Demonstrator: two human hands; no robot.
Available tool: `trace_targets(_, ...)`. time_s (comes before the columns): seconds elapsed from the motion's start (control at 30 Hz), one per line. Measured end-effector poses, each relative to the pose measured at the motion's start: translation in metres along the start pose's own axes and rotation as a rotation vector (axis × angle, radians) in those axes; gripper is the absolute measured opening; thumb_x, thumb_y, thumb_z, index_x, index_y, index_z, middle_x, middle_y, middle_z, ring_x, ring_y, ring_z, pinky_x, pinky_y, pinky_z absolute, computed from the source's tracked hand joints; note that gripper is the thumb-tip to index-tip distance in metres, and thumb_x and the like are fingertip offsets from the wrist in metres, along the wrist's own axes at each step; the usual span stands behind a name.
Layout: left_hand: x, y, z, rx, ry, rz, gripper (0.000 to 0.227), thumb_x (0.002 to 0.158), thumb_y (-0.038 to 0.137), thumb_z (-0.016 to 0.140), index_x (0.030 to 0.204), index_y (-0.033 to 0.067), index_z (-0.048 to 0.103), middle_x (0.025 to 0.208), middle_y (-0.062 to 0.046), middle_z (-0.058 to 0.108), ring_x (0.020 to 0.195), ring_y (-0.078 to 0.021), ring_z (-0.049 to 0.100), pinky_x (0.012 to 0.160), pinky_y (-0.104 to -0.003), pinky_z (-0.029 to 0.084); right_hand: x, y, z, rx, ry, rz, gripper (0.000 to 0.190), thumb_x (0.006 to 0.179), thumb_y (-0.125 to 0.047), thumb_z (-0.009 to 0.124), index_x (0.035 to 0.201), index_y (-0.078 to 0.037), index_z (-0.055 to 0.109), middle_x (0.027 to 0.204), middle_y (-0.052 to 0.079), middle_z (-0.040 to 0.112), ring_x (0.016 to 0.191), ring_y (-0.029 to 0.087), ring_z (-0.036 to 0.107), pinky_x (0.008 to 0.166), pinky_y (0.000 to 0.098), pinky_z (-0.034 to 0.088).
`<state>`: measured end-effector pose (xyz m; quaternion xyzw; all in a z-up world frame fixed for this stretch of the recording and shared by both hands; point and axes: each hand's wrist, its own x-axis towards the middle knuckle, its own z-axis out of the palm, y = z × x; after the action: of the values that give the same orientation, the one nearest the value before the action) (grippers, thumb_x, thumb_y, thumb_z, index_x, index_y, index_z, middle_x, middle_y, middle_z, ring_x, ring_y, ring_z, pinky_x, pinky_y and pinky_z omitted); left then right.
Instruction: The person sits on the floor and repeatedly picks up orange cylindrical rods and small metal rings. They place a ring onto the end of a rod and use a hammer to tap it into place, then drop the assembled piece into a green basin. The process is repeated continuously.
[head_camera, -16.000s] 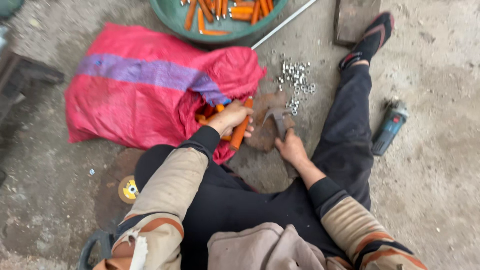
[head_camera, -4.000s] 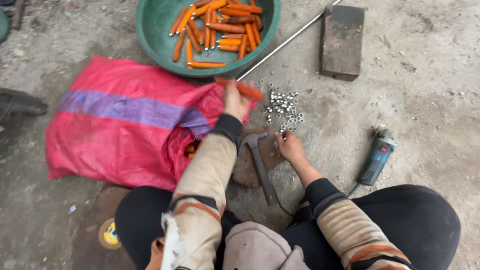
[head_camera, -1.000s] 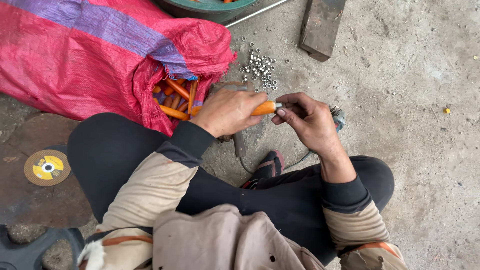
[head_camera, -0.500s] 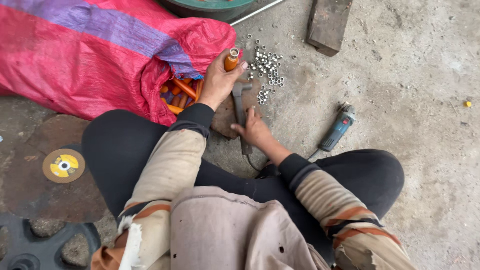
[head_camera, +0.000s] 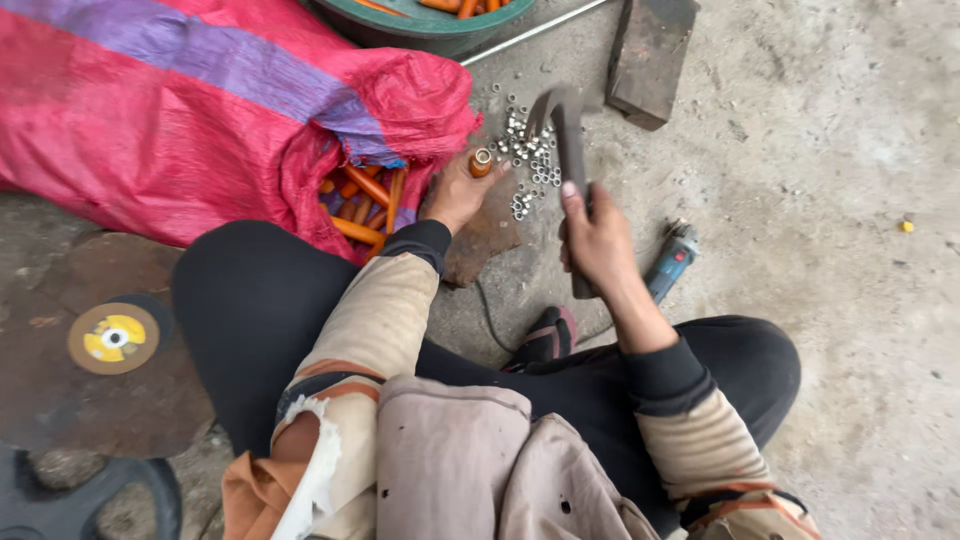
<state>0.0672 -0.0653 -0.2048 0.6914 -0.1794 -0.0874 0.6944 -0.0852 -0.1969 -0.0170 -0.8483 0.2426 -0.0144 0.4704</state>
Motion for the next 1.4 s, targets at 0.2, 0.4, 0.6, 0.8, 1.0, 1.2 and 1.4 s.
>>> trace_targets(0.2, -0.004, -0.030, 0.018, -0.107, -0.069, -0.030, 0.031, 0.091, 0.025, 0.078, 0.112, 0.0033, 0.071, 0.094, -0.003, 0.077, 0.086, -0.0074, 0.067, 0.082, -0.030, 0.056, -0.048, -0.028, -0.029, -0.061, 0.120, -0.303, 0.035, 0.108, -0.039, 0.054, 0.109, -0.005, 0.049, 0.063, 0.004, 0.061, 0.049, 0.017, 0.062, 0.042, 0.0336, 0.049)
trace_targets(0.4, -0.007, -0.041, 0.022, 0.034, -0.040, -0.023, 0.025, 0.090, 0.012, 0.075, 0.111, 0.0005, 0.072, 0.095, -0.008, 0.077, 0.089, -0.0133, 0.069, 0.082, -0.032, 0.056, -0.027, 0.002, 0.031, -0.554, -0.041, -0.191, 0.041, 0.106, -0.046, 0.060, 0.107, -0.005, 0.055, 0.066, 0.021, 0.065, 0.059, 0.042, 0.067, 0.052, 0.0510, 0.050)
trace_targets(0.6, -0.006, -0.026, 0.013, 0.003, -0.051, 0.024, 0.034, 0.088, 0.014, 0.078, 0.118, 0.0027, 0.069, 0.096, -0.008, 0.076, 0.088, -0.0127, 0.070, 0.082, -0.032, 0.056, -0.027, -0.004, 0.014, -0.316, -0.079, -0.038, 0.039, 0.104, -0.044, 0.055, 0.106, -0.004, 0.054, 0.060, 0.014, 0.065, 0.047, 0.025, 0.067, 0.044, 0.0419, 0.052)
trace_targets(0.8, -0.005, -0.045, 0.019, -0.077, -0.082, -0.042, 0.030, 0.092, 0.021, 0.077, 0.115, 0.0027, 0.070, 0.101, -0.010, 0.078, 0.092, -0.0151, 0.071, 0.086, -0.034, 0.058, -0.037, 0.008, 0.013, -0.336, 0.143, -0.336, 0.038, 0.107, -0.040, 0.056, 0.105, -0.002, 0.052, 0.062, 0.014, 0.066, 0.052, 0.026, 0.068, 0.047, 0.0426, 0.051)
trace_targets(1.0, 0.003, -0.053, 0.012, 0.161, 0.013, 0.343, 0.032, 0.096, 0.016, 0.072, 0.125, 0.0014, 0.068, 0.114, -0.016, 0.074, 0.111, -0.0230, 0.070, 0.095, -0.038, 0.056, -0.017, 0.015, 0.032, -0.518, -0.037, -0.266, 0.041, 0.106, -0.044, 0.061, 0.101, -0.004, 0.057, 0.063, 0.018, 0.066, 0.055, 0.035, 0.066, 0.048, 0.0459, 0.050)
trace_targets(1.2, -0.013, -0.032, 0.017, 0.035, -0.091, -0.128, 0.033, 0.091, 0.026, 0.079, 0.117, 0.0065, 0.073, 0.099, -0.007, 0.078, 0.090, -0.0113, 0.068, 0.087, -0.034, 0.057, -0.044, -0.002, 0.004, -0.336, 0.035, -0.166, 0.041, 0.103, -0.043, 0.058, 0.102, -0.003, 0.054, 0.061, 0.015, 0.066, 0.049, 0.030, 0.069, 0.045, 0.0431, 0.051)
trace_targets(1.4, -0.011, -0.044, 0.016, -0.070, -0.079, 0.053, 0.032, 0.091, 0.016, 0.074, 0.120, 0.0050, 0.071, 0.101, -0.009, 0.076, 0.093, -0.0096, 0.066, 0.086, -0.034, 0.056, -0.033, 0.008, 0.031, -0.429, 0.061, -0.282, 0.043, 0.104, -0.042, 0.061, 0.103, 0.000, 0.053, 0.068, 0.027, 0.064, 0.064, 0.048, 0.066, 0.057, 0.0551, 0.050)
